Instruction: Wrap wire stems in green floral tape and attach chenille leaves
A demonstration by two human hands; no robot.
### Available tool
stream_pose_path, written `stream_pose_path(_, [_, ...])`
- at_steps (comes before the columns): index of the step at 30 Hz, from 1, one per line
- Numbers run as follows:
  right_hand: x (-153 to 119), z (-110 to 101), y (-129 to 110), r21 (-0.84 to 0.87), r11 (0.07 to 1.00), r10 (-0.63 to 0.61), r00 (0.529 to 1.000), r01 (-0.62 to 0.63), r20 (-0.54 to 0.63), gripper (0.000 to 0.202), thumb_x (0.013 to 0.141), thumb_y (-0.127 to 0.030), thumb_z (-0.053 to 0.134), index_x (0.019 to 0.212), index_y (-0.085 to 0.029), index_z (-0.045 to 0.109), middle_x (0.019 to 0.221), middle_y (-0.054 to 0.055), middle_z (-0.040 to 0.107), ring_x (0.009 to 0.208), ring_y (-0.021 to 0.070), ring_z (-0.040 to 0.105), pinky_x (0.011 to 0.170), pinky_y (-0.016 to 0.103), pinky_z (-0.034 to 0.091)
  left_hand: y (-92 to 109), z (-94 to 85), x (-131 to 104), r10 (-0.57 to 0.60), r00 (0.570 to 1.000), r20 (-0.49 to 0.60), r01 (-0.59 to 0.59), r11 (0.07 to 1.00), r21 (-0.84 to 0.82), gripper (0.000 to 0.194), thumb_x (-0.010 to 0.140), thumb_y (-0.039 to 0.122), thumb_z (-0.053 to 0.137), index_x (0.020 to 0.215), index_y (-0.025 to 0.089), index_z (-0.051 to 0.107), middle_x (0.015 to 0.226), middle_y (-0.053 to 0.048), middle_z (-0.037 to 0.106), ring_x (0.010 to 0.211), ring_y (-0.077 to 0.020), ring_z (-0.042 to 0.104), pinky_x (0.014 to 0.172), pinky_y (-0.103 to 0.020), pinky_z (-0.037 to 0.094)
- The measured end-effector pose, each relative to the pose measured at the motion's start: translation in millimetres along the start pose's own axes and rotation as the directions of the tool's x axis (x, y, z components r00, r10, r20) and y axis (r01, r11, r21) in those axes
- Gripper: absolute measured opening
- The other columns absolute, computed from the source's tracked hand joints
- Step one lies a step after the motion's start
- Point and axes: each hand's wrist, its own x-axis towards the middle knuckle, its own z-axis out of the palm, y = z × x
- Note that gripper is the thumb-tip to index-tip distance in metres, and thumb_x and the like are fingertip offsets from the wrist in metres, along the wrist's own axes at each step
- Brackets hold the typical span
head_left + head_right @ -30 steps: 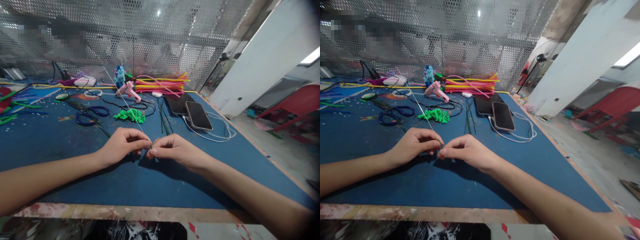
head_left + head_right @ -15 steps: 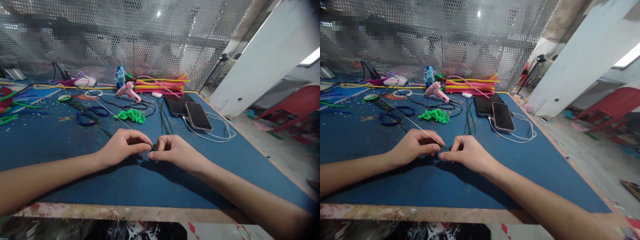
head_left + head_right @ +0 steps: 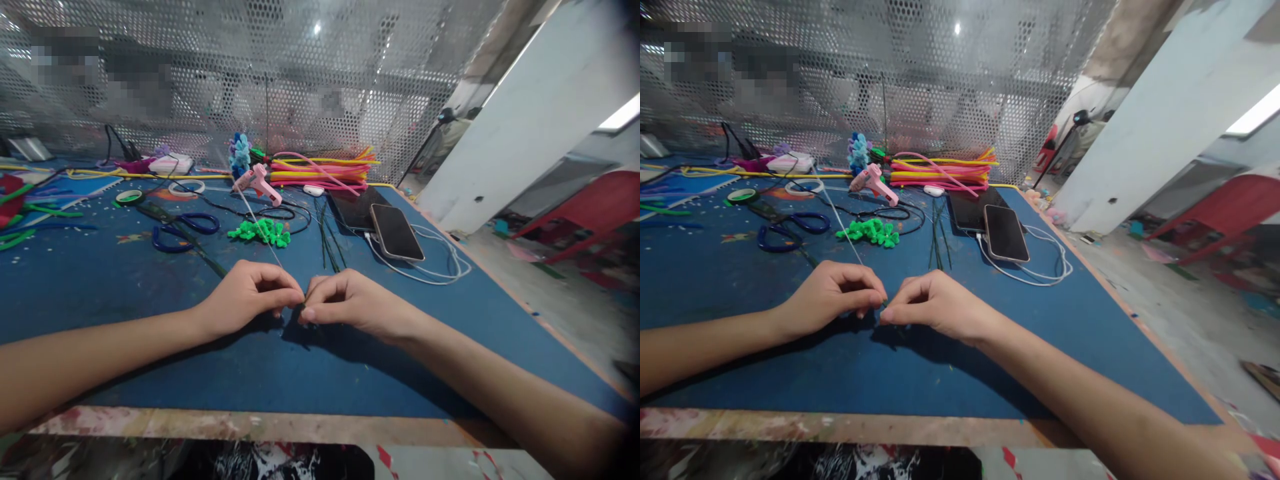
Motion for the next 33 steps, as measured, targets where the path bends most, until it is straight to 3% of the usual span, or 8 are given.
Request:
stream_pose_path(8, [-1,20,1,-0.014,0.996,0.087,0.981,-0.091,-0.173,0.035,0.057,-0.029,0.074,0.05,-0.016,0.042,0.045,-0.009,0.042,0.045,0.0044,0.032,0.045,0.021,0.022,-1,2.9,2,-0.028,0.999,0.023,0.029,0.999,-0.016,0.011,0.07,0.022,0.063,0.066,0.012,0.065,0.056,0.003,0.058,0.045,-0.0045,0.047,0.044,-0.015,0.037])
stream_pose_path(11, [-2,16,-2,-0.028,0.997,0.071,0.994,-0.074,-0.089,0.031,0.061,-0.032,0.072,0.054,-0.016,0.046,0.049,-0.008,0.043,0.048,0.005,0.034,0.047,0.021,0.025,-1,2.3,1,-0.01,0.999,0.033,0.01,1.0,-0.016,0.012,0.07,0.023,0.063,0.065,0.012,0.064,0.056,0.003,0.058,0.046,-0.0045,0.046,0.045,-0.015,0.037])
stream_pose_path(15, [-2,4,-3,0.039,0.999,0.026,0.996,-0.029,0.083,0.021,0.072,-0.034,0.063,0.072,-0.013,0.063,0.071,0.0,0.059,0.067,0.0084,0.048,0.064,0.023,0.036,-1,0.4,1,0.009,1.0,0.016,-0.009,1.0,0.004,0.013,0.072,0.024,0.061,0.066,0.013,0.064,0.053,0.003,0.058,0.045,-0.0046,0.044,0.045,-0.015,0.036])
stream_pose_path(18, [0,-1,0,0.052,0.998,0.013,0.995,-0.019,0.099,0.019,0.073,-0.032,0.062,0.075,-0.014,0.067,0.079,0.002,0.063,0.074,0.0094,0.052,0.07,0.023,0.037,-1,-0.2,1,0.006,1.0,0.007,-0.006,1.0,0.02,0.013,0.072,0.025,0.061,0.067,0.013,0.064,0.053,0.003,0.058,0.045,-0.0051,0.045,0.045,-0.015,0.036])
stream_pose_path(24, [2,5,2,-0.003,1.0,0.015,1.0,-0.015,-0.007,0.029,0.07,-0.042,0.064,0.071,-0.013,0.061,0.062,-0.002,0.054,0.056,0.0067,0.043,0.054,0.02,0.033,-2,0.5,3,0.008,1.0,-0.019,-0.008,0.999,0.032,0.015,0.072,0.027,0.06,0.067,0.013,0.061,0.053,0.004,0.055,0.046,-0.0047,0.043,0.045,-0.015,0.034])
stream_pose_path(27, [0,11,2,-0.14,0.986,-0.111,0.985,0.092,-0.13,0.033,0.069,-0.042,0.066,0.062,-0.016,0.048,0.054,-0.006,0.044,0.05,0.0055,0.035,0.047,0.019,0.027,-1,0.7,3,0.019,0.999,-0.032,-0.017,0.998,0.059,0.016,0.071,0.027,0.061,0.063,0.013,0.06,0.051,0.006,0.051,0.046,-0.0044,0.04,0.045,-0.016,0.032])
stream_pose_path(30, [-3,15,5,-0.42,0.866,-0.358,0.923,0.271,-0.144,0.039,0.075,-0.041,0.061,0.055,-0.017,0.038,0.05,-0.007,0.037,0.048,0.005,0.03,0.045,0.019,0.023,-1,0.7,2,0.027,1.0,-0.017,-0.026,0.998,0.051,0.017,0.069,0.027,0.062,0.06,0.013,0.058,0.053,0.005,0.051,0.049,-0.005,0.042,0.048,-0.016,0.034])
stream_pose_path(33, [-3,16,9,-0.743,0.507,-0.636,0.771,0.437,0.019,0.04,0.081,-0.045,0.054,0.056,-0.016,0.042,0.052,-0.005,0.04,0.049,0.0067,0.032,0.047,0.022,0.021,-2,0.3,2,-0.008,0.995,0.102,0.005,0.999,0.031,0.018,0.067,0.027,0.065,0.059,0.013,0.059,0.055,0.004,0.055,0.053,-0.0064,0.046,0.052,-0.017,0.036])
